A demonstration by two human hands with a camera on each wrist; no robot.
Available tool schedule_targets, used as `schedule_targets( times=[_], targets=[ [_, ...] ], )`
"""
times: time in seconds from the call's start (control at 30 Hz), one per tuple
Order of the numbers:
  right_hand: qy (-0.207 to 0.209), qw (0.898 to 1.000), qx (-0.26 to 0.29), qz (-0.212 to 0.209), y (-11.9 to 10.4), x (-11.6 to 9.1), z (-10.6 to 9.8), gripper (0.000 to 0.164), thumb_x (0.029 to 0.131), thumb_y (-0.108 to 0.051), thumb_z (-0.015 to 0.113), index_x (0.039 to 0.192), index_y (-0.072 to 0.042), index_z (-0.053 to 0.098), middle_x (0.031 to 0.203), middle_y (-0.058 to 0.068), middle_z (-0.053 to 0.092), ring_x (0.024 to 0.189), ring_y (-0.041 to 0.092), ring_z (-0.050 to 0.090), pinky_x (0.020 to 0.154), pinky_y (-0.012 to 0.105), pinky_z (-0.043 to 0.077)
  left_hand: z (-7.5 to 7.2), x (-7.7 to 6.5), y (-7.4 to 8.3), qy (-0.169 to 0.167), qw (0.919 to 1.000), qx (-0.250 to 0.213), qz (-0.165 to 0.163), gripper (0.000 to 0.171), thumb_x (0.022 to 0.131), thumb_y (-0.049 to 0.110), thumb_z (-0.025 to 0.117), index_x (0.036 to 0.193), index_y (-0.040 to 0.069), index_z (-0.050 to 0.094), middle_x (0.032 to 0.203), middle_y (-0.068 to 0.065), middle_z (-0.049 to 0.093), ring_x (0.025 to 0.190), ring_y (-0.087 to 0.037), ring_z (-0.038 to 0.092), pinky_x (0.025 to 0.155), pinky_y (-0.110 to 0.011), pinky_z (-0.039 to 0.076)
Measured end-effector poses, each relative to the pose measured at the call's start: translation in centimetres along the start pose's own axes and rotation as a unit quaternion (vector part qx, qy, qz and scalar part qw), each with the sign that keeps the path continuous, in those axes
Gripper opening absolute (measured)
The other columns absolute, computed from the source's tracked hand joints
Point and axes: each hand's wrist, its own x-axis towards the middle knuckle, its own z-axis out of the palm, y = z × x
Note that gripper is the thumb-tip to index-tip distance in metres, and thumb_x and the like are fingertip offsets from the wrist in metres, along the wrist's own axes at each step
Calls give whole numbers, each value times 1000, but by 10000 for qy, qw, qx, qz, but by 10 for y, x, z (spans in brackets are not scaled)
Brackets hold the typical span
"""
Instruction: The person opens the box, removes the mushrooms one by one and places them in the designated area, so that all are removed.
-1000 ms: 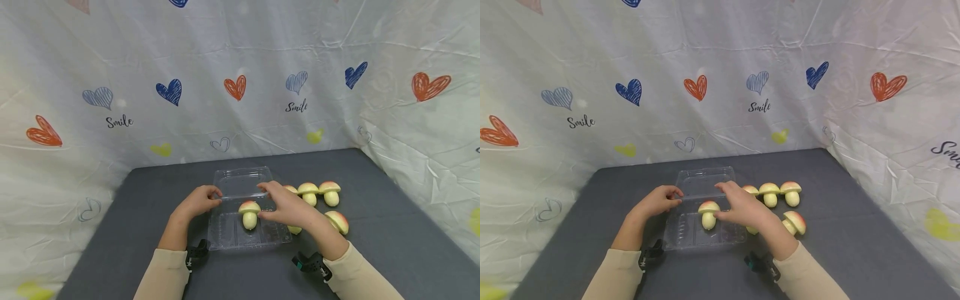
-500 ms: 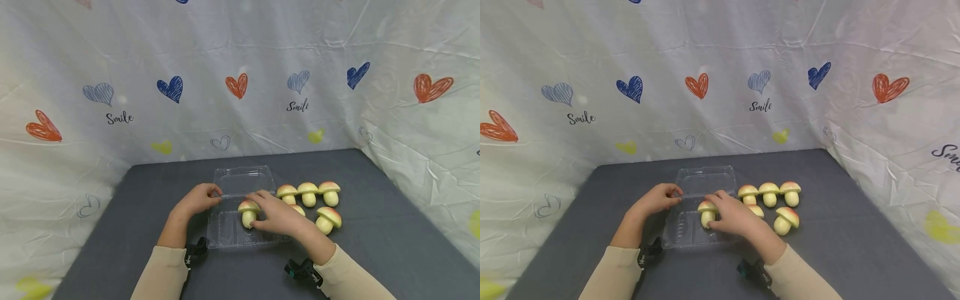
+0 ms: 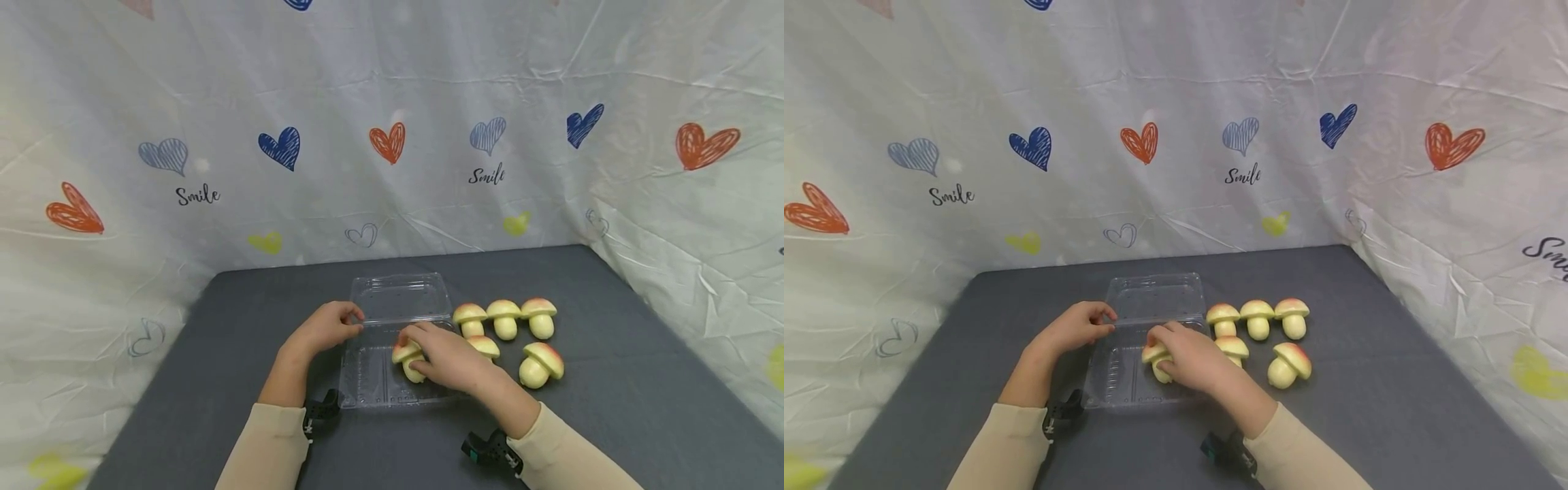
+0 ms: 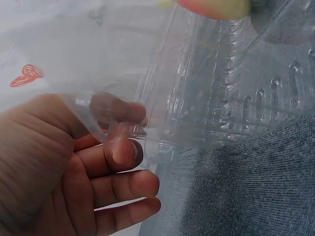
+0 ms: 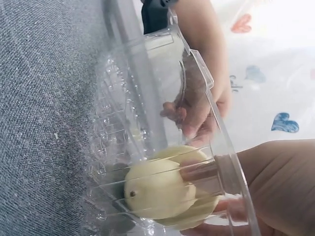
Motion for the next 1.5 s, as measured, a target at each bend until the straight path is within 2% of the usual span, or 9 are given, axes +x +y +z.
schedule_targets(
  times=[0.13,0.33,0.4,0.43,0.63,0.87,1.07,1.27,1.5],
  targets=[
    [-128,9993,325,151,1,1,1,33,95,-13,76,125,-17,62,122,2,61,105,18,62,82,39,52,0,0,0,-1,10000,-12,3,18,100,13,67,116,7,71,74,-5,58,59,-18,52,57,-35,43],
    [-318,9991,251,104,1,3,2,54,94,-18,75,146,-13,58,140,6,60,115,20,62,92,42,51,2,1,-3,16,10000,-28,-15,16,100,14,68,115,8,71,72,-5,58,57,-17,52,56,-34,43],
    [-237,9996,149,1,0,3,2,55,91,-18,75,143,-14,61,135,5,61,107,18,62,87,40,51,2,1,-3,21,10000,-30,3,16,100,14,68,115,8,71,72,-5,58,58,-18,52,55,-34,44],
    [-167,9998,111,-39,0,3,2,54,88,-17,76,141,-14,63,132,4,62,109,18,62,86,39,52,2,1,-3,25,10000,-31,5,16,100,14,68,115,8,71,72,-5,58,58,-18,52,56,-34,44],
    [-151,9998,-34,139,-3,-1,-7,56,82,-20,77,137,-18,66,121,-1,57,87,13,57,69,32,48,1,0,-3,19,10000,6,11,17,100,14,67,115,8,71,72,-5,58,58,-18,53,56,-34,44],
    [-55,9977,615,288,-3,-12,-31,50,80,-16,75,129,-18,68,116,-3,53,83,12,57,68,33,48,2,0,-4,-50,10000,-6,-15,20,101,14,68,119,5,70,73,-5,59,59,-18,53,57,-35,45],
    [239,9974,592,349,3,-25,-60,49,81,-13,73,129,-15,66,116,-3,60,90,13,57,77,37,48,2,1,-3,-23,10000,-2,25,21,101,15,68,120,6,70,72,-4,59,58,-18,51,58,-35,44],
    [213,9951,773,587,11,-38,-84,43,83,-12,75,125,-15,66,104,-8,64,87,13,59,79,38,48,1,1,-2,-24,10000,-6,72,20,100,14,67,118,4,70,73,-4,59,59,-19,53,58,-36,45],
    [168,9908,1004,891,23,-52,-104,38,88,-20,78,124,-17,66,106,-6,66,91,15,60,80,39,50,3,1,-4,-12,10000,17,22,19,101,14,68,117,5,70,74,-4,59,60,-19,54,59,-36,45]
  ],
)
